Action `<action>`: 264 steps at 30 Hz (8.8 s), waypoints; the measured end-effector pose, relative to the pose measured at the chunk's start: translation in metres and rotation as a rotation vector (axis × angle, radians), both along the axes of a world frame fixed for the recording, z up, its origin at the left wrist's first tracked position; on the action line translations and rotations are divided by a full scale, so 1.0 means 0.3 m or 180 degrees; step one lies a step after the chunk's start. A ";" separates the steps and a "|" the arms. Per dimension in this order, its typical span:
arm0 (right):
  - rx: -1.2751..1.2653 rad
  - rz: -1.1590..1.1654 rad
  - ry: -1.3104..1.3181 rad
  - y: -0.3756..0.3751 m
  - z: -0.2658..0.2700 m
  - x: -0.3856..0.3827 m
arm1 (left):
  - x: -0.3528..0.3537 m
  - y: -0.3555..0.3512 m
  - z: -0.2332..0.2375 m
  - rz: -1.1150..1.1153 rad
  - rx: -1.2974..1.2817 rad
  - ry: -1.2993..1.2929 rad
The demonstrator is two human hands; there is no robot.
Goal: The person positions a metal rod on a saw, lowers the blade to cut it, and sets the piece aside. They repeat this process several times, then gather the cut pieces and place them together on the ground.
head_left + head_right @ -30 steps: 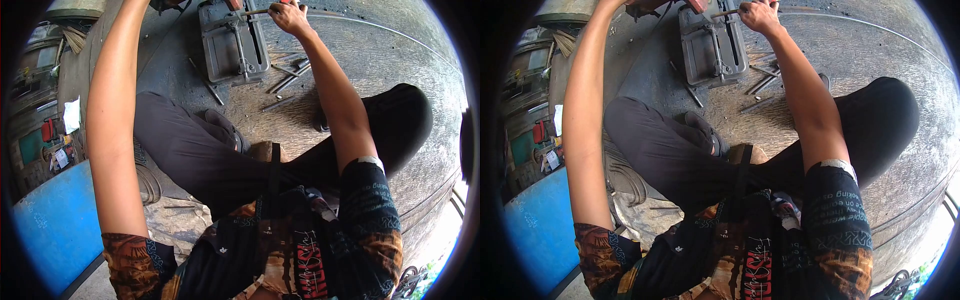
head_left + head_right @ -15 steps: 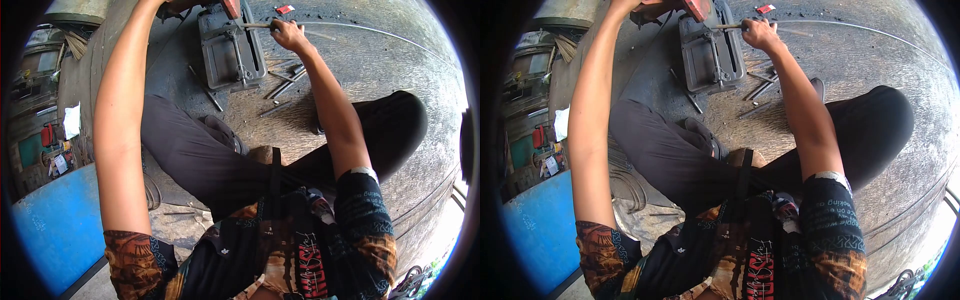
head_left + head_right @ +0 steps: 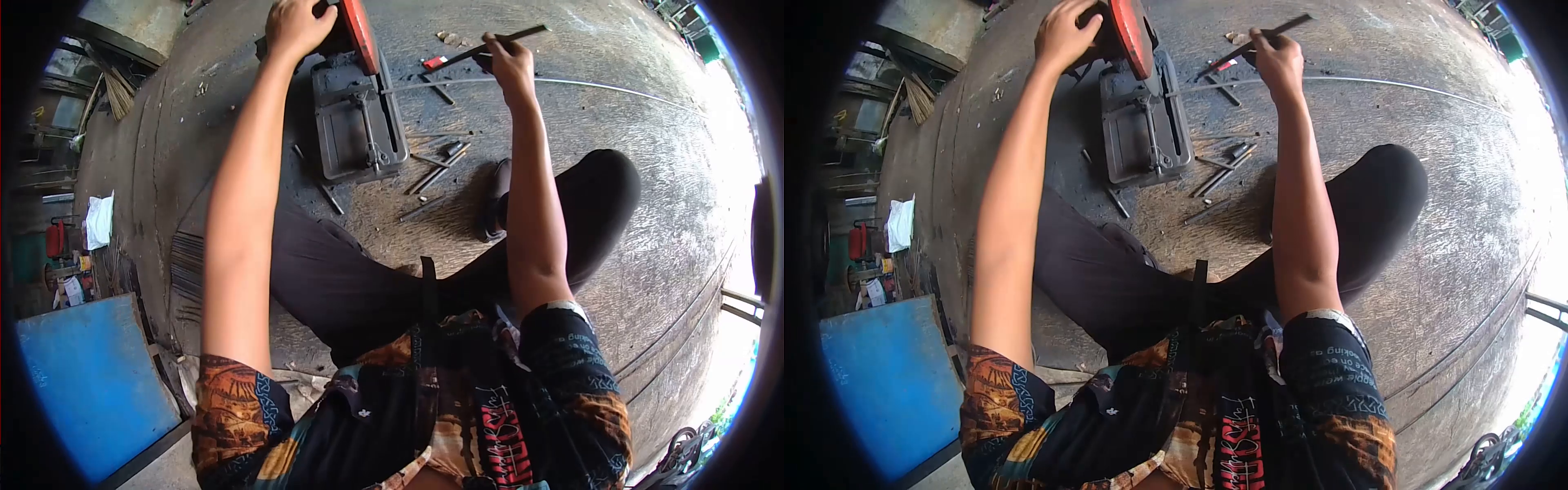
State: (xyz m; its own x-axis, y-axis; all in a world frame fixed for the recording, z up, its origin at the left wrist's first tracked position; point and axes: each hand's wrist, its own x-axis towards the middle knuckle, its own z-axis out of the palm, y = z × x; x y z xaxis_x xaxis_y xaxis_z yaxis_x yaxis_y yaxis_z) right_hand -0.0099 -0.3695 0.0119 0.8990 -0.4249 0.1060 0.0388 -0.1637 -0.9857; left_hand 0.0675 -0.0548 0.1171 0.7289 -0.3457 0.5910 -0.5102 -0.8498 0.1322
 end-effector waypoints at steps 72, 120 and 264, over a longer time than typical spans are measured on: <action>-0.1122 0.3432 -0.1023 1.413 0.332 -0.258 | -0.763 0.815 0.091 0.1579 -0.5223 0.0148; -0.2752 0.4580 -0.0135 3.323 -0.792 -0.471 | -1.322 2.128 -1.077 0.4304 -0.1589 0.0815; -0.3627 0.1524 -0.0327 0.637 0.241 0.451 | -0.106 0.184 -0.124 -0.0231 0.0299 -0.0657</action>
State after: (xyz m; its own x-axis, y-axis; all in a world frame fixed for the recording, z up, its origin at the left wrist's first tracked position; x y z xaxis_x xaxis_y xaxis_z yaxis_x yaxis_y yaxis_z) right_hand 0.1255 -0.1785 0.0843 0.9039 0.3245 0.2786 0.3996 -0.8730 -0.2796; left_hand 0.0358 0.0005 0.0798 0.5671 -0.4533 0.6877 -0.5785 -0.8136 -0.0592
